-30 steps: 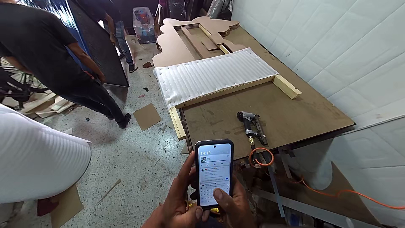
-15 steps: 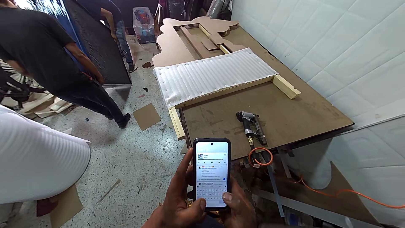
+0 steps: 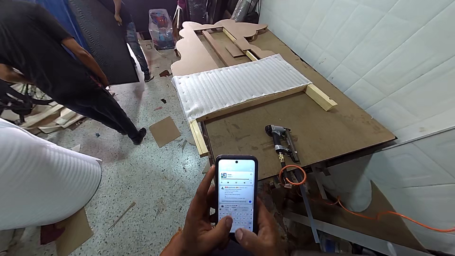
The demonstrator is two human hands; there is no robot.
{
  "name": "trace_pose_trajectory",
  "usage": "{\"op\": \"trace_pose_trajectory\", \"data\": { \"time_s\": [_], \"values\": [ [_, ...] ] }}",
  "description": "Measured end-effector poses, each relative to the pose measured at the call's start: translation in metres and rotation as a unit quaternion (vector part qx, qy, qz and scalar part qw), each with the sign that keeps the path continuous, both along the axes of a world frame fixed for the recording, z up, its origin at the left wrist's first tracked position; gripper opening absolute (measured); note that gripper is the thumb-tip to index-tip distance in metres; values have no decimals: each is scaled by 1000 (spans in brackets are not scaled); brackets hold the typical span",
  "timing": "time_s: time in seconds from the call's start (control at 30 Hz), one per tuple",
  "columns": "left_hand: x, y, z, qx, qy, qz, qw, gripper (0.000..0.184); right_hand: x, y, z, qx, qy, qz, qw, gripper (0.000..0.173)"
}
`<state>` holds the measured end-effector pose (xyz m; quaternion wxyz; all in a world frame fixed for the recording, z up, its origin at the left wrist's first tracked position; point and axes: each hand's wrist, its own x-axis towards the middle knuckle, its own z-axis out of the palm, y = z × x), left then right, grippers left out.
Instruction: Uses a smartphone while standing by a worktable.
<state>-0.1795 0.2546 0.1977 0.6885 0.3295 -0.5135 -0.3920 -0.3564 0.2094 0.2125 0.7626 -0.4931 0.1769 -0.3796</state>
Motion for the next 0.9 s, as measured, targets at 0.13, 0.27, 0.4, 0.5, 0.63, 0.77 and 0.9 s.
{"op": "trace_pose_trajectory", "data": {
  "time_s": [0.13, 0.27, 0.4, 0.5, 0.63, 0.77, 0.9],
  "values": [
    [8, -1, -2, -12, -9, -63, 998, 92, 0, 2, 3, 16, 12, -11, 1000, 70],
    [9, -2, -2, -19, -20, -67, 997, 91, 3, 4, 5, 4, 40, -42, 998, 73],
    [9, 0, -2, -30, -31, -71, 997, 96, 5, 4, 5, 38, 28, -54, 997, 67],
    [9, 1, -2, -30, -39, -76, 996, 98, 7, 5, 5, 65, 7, -61, 996, 61],
    [9, 1, -3, -28, -43, -75, 996, 98, 6, 4, 0, 72, -22, -49, 996, 59],
    [8, 0, -5, -29, -34, -57, 997, 96, 4, 3, -10, 90, -87, -19, 992, 58],
    [7, -3, -5, -31, -43, -53, 997, 97, 6, 2, -7, 91, -74, -42, 992, 53]
  ]
}}
